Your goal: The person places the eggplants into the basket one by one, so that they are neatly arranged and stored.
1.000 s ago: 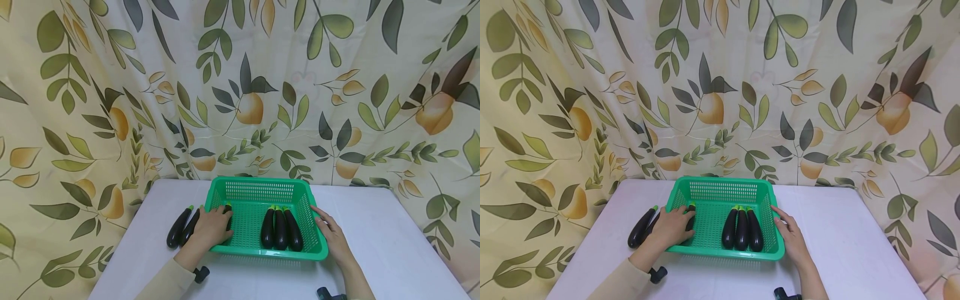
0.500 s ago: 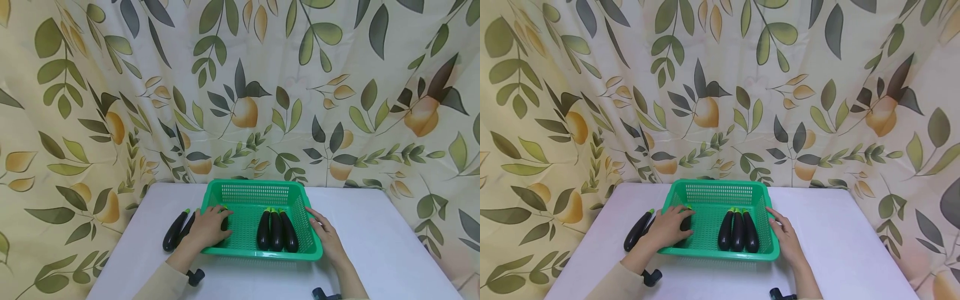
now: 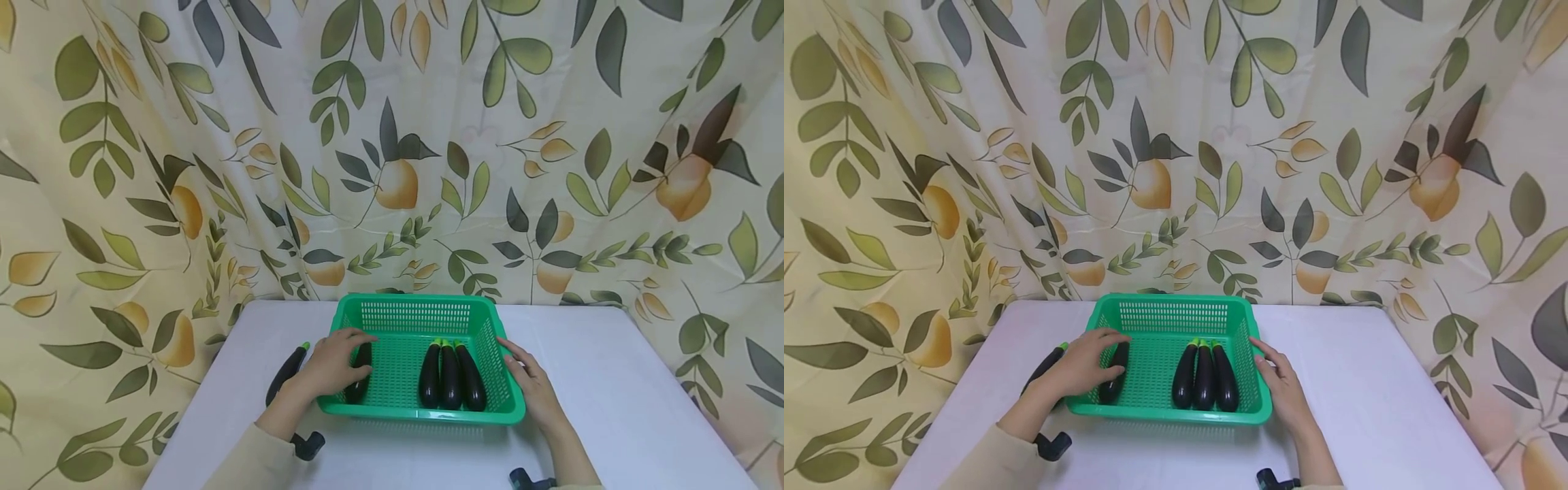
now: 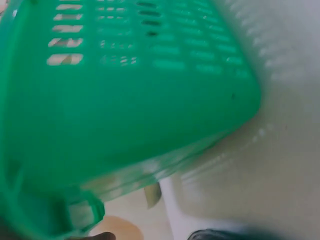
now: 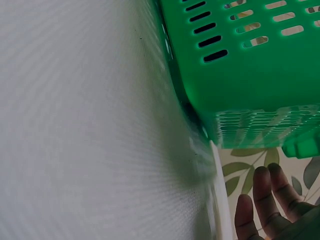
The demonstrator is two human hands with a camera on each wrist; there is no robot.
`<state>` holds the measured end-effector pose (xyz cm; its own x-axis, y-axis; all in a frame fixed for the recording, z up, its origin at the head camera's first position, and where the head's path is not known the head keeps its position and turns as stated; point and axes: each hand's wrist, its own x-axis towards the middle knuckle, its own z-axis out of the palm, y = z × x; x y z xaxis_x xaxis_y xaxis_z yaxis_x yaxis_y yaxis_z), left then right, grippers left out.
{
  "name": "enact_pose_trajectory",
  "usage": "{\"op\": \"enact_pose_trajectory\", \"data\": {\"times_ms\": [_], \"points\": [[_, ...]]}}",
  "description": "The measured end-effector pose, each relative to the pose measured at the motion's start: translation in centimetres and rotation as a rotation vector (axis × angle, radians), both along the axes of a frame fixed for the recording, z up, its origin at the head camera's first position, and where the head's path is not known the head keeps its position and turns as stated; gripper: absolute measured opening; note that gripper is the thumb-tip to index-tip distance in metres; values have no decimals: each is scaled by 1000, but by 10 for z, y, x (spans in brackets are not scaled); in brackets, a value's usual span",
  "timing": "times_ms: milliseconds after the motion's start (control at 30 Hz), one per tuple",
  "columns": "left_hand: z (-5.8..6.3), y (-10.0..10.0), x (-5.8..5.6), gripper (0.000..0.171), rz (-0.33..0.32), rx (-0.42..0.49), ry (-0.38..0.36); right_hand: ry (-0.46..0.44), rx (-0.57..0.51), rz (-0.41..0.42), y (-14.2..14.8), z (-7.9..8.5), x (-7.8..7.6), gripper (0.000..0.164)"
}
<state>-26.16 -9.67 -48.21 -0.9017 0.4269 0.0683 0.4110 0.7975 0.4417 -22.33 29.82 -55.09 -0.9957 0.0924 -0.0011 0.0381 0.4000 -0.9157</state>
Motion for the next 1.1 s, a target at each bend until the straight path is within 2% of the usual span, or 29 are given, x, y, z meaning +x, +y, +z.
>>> {"op": "enact_pose_trajectory", "data": {"times_ms": [167,333,733,933,1100], "points": [[11,-8,1,53,-16,45,-14,-5,2,3,2,-1,-2,54],[15,-13,2,54,-17,83,-38,-4,7,6,4,-1,-3,54],[25,-26,1,53,27,143,-53,26,-10,23,2,0,-2,54],[30,-39,0,50,54,189,-58,33,-22,20,2,-2,-3,53],[32,-53,-1,50,68,203,-33,28,-23,14,2,-2,-1,53]]}}
